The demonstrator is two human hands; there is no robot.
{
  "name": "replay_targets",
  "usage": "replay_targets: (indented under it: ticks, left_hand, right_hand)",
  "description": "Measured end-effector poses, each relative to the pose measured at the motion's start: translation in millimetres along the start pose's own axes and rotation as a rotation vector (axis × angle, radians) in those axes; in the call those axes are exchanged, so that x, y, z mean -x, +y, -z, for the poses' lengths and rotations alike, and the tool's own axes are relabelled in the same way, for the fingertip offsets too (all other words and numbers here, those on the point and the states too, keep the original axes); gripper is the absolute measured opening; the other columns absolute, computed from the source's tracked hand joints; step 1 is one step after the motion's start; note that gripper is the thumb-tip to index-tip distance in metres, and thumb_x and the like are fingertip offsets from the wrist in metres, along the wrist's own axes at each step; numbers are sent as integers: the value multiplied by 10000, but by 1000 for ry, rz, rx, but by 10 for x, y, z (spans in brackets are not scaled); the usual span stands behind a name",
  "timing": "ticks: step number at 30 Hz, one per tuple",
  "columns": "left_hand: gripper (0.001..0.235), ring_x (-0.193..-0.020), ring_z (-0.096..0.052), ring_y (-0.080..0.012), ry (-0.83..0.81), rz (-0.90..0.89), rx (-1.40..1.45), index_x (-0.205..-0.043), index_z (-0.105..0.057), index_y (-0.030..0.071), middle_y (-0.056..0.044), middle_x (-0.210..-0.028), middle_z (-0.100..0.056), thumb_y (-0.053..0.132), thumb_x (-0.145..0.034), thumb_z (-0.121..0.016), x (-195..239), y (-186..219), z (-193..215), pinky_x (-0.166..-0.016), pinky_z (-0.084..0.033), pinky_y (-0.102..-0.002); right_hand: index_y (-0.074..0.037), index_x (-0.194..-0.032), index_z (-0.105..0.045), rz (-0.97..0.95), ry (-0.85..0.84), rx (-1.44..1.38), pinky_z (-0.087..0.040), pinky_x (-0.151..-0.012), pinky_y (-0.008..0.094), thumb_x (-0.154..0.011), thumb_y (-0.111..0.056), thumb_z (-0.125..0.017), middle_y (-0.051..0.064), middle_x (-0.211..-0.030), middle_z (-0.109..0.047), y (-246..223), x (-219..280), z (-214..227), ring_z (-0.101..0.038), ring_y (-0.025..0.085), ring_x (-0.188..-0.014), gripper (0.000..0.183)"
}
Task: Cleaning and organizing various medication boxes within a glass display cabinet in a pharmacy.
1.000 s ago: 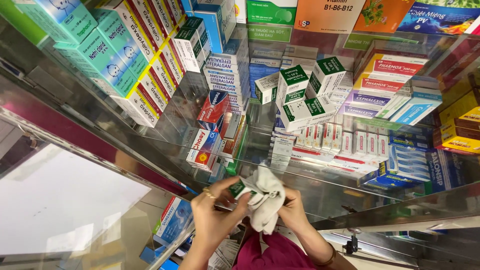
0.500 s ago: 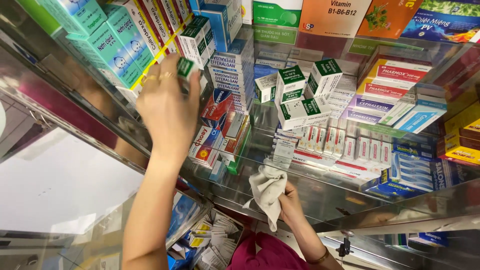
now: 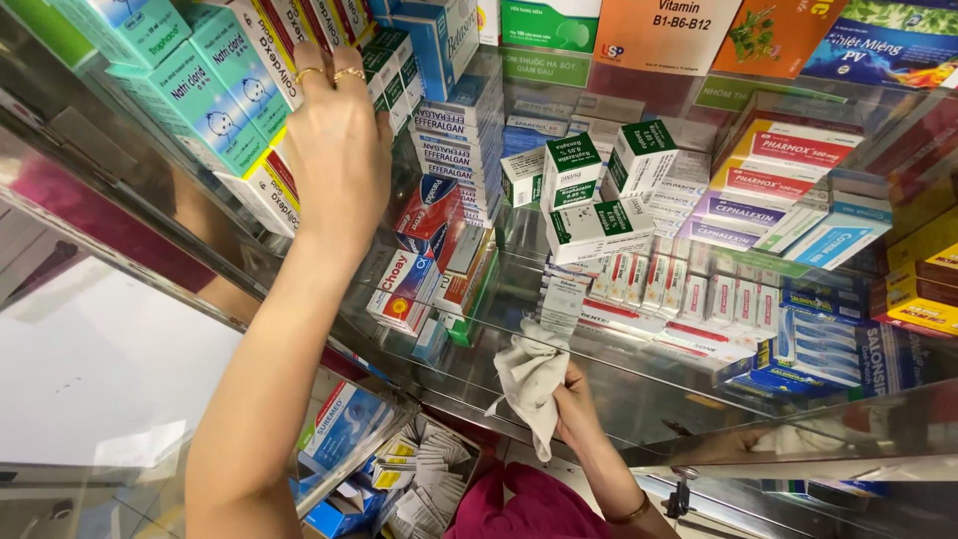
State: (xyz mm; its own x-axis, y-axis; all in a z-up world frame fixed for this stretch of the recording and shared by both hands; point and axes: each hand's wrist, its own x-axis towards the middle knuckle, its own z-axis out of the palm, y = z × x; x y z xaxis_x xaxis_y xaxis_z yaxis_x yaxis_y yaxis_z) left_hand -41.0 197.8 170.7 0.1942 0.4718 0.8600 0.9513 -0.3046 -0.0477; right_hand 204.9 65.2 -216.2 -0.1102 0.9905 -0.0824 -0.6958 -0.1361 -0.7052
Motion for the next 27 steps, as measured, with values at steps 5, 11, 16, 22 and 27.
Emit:
replay_targets:
  ticks: [5,11,16,22,27]
  left_hand:
    - [560,-953,-696,-389,-26,19,16,-1298,-556,-49,-259,-1363,-518,74,-848,-866,37,277,337,-710,-578,-439]
    - [476,-1031,-704,-296,-132,-186,336,-1197,-642,83,-111,-1230,-657,189,-806,-891,14,668,557,-736,-580,-380]
    - [596,-992,-680,-334,-211,-263,444,-1217,-651,48,-136,-1029,-714,283,-729,-900,36,755,316,-760,-557,-429]
    - [485,-946,-680,-271,-341,-192,380,-1205,-683,109,-79,-861,-715,254,-793,-895,77,749,485,-907,-489,-447]
    - [410,-969,-700,-232,-88,59,633,-1186,-662,47,-79,-1116,-728,24,-806,-816,318,694,1443,-860,-562,-326]
  right_hand:
    - [29,-1202,-657,1,-27,-71,-649,-785,382,-1010,-42,-561,160,-1101,-738,9,-14,111,-756,217,-917,226]
    - [29,-1270,-615,-14,-53,-146,-653,-781,390,-990,-30,-502,170,-1142,-716,-243,34,-188,-761,220,-921,308]
    - [39,-1336,-589,26,-118,-142,-641,-673,371,-993,6,-515,209,-1145,-711,-112,35,13,-757,241,-853,353]
    - [49,-1363,-528,-19,-29,-117,-648,-792,407,-951,16,-528,201,-1186,-692,-41,24,93,-741,268,-981,413]
    - [-53,-1421,-460,-92,-9,-211,-603,-933,409,-1021,-244,-423,171,-1308,-615,-108,52,33,-685,256,-1124,445]
